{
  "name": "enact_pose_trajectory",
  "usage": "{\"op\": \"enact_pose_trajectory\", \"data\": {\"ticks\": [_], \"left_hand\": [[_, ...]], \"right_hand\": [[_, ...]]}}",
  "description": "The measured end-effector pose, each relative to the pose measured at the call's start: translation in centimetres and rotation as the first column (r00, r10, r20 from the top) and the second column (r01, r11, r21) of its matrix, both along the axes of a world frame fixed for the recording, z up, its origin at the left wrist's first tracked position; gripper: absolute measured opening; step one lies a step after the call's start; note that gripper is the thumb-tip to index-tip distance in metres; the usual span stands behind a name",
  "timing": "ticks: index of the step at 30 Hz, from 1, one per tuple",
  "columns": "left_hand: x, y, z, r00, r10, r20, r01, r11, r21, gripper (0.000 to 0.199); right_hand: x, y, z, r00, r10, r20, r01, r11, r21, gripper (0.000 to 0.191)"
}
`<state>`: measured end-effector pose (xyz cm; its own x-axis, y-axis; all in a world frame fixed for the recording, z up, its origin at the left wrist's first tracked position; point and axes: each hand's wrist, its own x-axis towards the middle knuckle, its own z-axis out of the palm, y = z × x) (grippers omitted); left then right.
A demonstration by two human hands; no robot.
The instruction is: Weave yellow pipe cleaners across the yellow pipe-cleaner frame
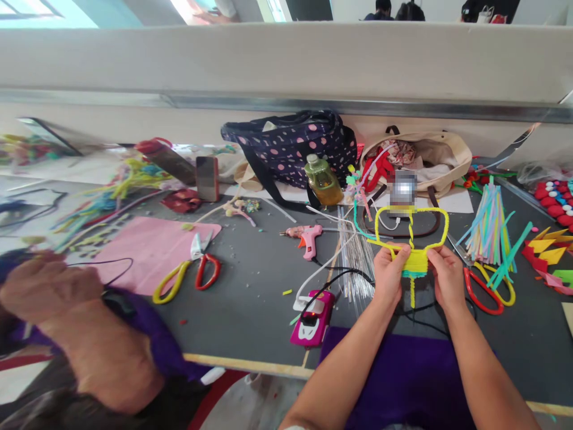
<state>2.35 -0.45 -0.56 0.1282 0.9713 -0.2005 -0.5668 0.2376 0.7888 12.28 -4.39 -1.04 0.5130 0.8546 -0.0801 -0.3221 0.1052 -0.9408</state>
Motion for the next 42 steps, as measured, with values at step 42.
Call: {"op": "enact_pose_trajectory", "data": {"ticks": [42], "left_hand": [[-0.2, 0.1, 0.1, 0.997, -0.048, -0.056, 0.045, 0.998, -0.053, 0.028]], "right_hand": [[-0.6, -0.1, 0.4, 0.999, -0.045, 0.006, 0.045, 0.999, 0.001, 0.022]]}}
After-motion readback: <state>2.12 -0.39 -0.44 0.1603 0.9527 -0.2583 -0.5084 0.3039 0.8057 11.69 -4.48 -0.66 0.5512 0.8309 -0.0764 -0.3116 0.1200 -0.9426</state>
